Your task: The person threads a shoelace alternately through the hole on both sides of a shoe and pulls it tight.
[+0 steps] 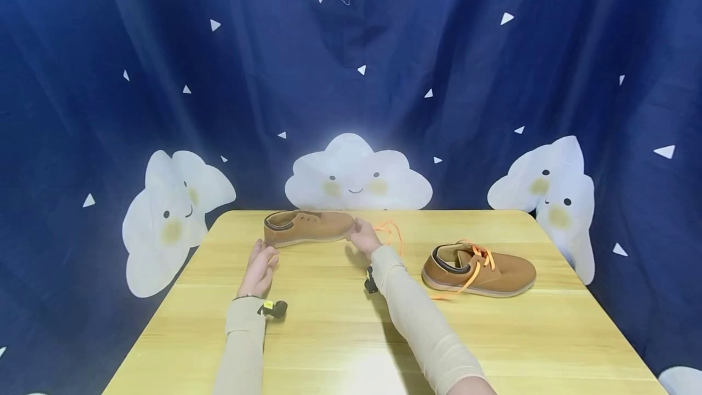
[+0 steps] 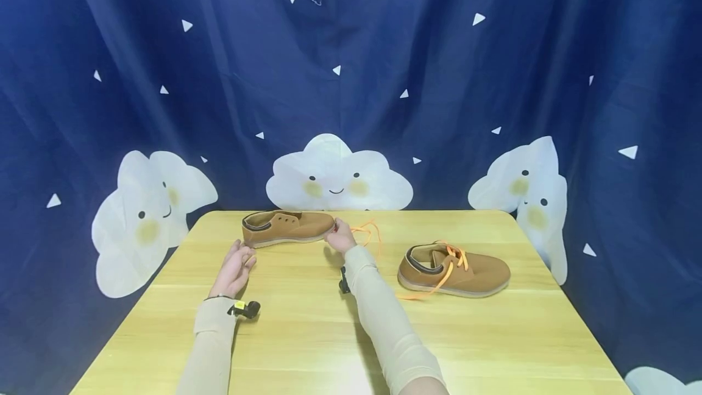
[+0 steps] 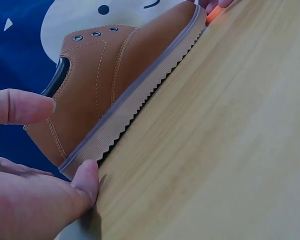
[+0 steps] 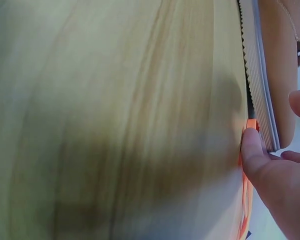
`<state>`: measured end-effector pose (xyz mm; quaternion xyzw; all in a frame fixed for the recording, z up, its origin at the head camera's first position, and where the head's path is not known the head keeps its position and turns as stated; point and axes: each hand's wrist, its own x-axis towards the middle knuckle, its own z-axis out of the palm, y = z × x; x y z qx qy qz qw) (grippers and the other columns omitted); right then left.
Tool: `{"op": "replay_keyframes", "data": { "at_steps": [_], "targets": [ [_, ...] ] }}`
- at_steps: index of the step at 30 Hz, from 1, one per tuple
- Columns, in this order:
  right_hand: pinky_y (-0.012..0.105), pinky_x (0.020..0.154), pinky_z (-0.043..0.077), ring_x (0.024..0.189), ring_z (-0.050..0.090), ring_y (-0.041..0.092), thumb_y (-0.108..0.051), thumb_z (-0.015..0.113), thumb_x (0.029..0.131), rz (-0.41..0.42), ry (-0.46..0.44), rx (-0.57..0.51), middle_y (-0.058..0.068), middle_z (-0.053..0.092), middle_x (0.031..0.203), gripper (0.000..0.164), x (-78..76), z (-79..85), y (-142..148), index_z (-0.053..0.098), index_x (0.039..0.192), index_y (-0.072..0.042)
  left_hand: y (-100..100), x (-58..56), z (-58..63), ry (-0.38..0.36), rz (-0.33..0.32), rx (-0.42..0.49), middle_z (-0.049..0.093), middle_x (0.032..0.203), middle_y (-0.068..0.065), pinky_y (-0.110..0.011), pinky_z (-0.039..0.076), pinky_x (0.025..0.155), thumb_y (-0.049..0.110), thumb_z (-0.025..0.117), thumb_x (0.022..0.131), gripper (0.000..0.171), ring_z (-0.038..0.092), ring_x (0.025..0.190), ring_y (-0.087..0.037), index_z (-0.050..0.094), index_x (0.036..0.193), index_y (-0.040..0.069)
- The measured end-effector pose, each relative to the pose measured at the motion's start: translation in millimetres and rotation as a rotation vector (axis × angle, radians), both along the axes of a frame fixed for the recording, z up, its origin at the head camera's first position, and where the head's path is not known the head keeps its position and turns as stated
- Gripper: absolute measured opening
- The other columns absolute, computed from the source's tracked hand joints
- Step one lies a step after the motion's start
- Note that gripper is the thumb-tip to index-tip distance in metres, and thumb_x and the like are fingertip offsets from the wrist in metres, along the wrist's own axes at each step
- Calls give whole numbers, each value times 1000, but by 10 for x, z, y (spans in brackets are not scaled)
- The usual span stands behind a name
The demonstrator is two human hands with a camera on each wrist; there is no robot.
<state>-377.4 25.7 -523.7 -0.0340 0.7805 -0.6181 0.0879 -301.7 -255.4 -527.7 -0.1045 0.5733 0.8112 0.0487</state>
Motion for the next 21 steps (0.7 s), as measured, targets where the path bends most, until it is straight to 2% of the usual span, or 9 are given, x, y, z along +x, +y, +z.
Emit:
{"op": "replay_keyframes", "data": {
  "at_steps": [3, 7, 12, 13, 14, 16, 19, 20, 21],
  "targets": [
    [57, 125, 31, 152, 37, 42, 11, 55, 85, 22, -4, 9, 21, 44, 161, 70, 7, -41, 12, 44, 153, 0, -5, 23, -5, -6, -1, -15, -25, 172, -8, -43, 4, 134, -3, 43, 98, 96, -13, 163, -23, -28, 160, 15],
    [56, 125, 31, 153, 33, 44, 9, 54, 87, 27, -25, -4, 23, 37, 164, 76, 22, -45, 37, 31, 160, 2, -2, 46, -7, -9, 7, -45, -21, 173, -10, -45, 7, 133, -3, 44, 98, 95, -8, 163, -27, -26, 161, 13],
    [54, 124, 33, 152, 35, 44, 3, 57, 92, 30, -36, 10, 25, 33, 166, 73, 66, -2, 72, 28, 159, 7, -22, 89, 41, -23, 3, -152, -15, 172, -20, -52, 7, 133, -2, 48, 98, 96, -3, 163, -37, -23, 161, 10],
    [55, 124, 32, 152, 36, 45, 1, 58, 92, 31, -32, 20, 25, 32, 166, 72, 76, 14, 79, 29, 158, 8, -36, 102, 61, -33, -2, -192, -14, 172, -22, -52, 10, 132, -1, 50, 97, 97, 2, 162, -39, -22, 162, 9],
    [55, 125, 32, 151, 36, 45, 1, 58, 91, 32, -30, 36, 26, 34, 165, 72, 84, 29, 84, 30, 157, 9, -51, 110, 82, -44, -10, -247, -11, 172, -25, -51, 17, 131, 1, 52, 97, 97, 21, 158, -38, -20, 162, 9],
    [55, 125, 30, 151, 37, 45, 2, 58, 91, 30, -26, 56, 27, 36, 163, 71, 97, 61, 92, 31, 156, 10, -97, 122, 130, -63, -37, -365, -4, 171, -28, -42, 37, 121, 5, 56, 97, 98, 51, 133, -32, -14, 164, 8],
    [55, 125, 32, 149, 41, 44, 2, 60, 90, 23, -14, 89, 27, 45, 157, 65, 114, 101, 94, 41, 152, 10, -180, 152, 197, -75, -112, -577, 10, 169, -34, -32, 52, 94, 13, 63, 96, 97, 59, 104, -24, -4, 165, 3],
    [54, 124, 35, 146, 45, 43, 4, 60, 89, 22, -6, 103, 26, 50, 154, 59, 125, 101, 96, 48, 147, 9, -206, 169, 211, -74, -142, -637, 15, 167, -35, -32, 53, 90, 15, 64, 95, 96, 61, 100, -26, -2, 164, 1],
    [53, 122, 38, 141, 50, 41, 4, 61, 89, 24, 5, 115, 25, 55, 150, 53, 139, 107, 100, 55, 141, 8, -230, 191, 225, -71, -172, -679, 21, 165, -37, -35, 56, 91, 16, 64, 96, 95, 62, 110, -34, 1, 164, 0]
  ]
}}
